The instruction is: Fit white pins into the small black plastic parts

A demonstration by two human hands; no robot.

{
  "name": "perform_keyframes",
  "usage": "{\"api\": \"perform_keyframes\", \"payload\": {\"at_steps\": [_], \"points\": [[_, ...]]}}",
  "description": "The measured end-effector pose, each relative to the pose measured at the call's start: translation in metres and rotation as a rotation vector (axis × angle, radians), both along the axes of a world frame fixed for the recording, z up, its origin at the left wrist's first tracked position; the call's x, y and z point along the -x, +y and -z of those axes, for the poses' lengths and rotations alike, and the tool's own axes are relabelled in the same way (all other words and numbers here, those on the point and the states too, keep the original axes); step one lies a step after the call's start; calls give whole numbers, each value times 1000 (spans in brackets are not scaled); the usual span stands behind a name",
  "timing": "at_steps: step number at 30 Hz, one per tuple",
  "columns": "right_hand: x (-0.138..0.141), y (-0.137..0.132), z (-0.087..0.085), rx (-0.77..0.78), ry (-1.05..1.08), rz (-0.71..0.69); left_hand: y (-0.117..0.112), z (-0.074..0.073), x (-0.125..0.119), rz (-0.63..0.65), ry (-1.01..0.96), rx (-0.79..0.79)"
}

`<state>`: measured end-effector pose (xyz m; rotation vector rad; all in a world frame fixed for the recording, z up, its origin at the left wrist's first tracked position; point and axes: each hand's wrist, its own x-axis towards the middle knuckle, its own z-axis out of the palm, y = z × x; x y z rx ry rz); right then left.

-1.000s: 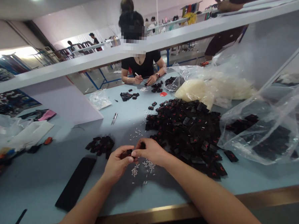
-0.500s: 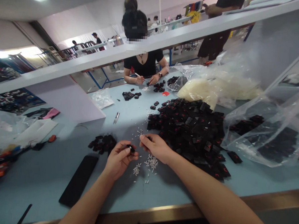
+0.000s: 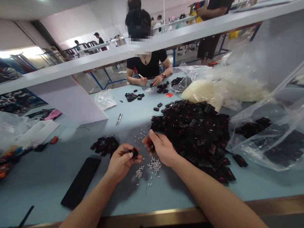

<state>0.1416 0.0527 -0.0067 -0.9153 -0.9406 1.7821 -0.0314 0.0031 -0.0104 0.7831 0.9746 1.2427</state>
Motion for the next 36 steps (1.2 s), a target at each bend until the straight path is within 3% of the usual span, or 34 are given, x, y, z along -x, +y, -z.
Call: {"api": "perform_keyframes", "payload": {"at_steps": [3,7,15,20,28,36], "points": [[-3,1,-3,-40,5,50,0,1,1,-17,-3,-3],[-9,-1,-9,-76,44,-50,2,4,0,-23,-7,-4],[-10,-9,-4,-161,148,-88,3,5,-3,-53,-63,-6],[-7,-11,1,-191,44,-107,2,8,-2,-19,-57,-1],[-7,-18,-4,-420,-271,-40,2,7,-2,-46,-35,-33],[-4,-20,-9,-435,-422,-15,2,13,0,-21,-33,-84]]}}
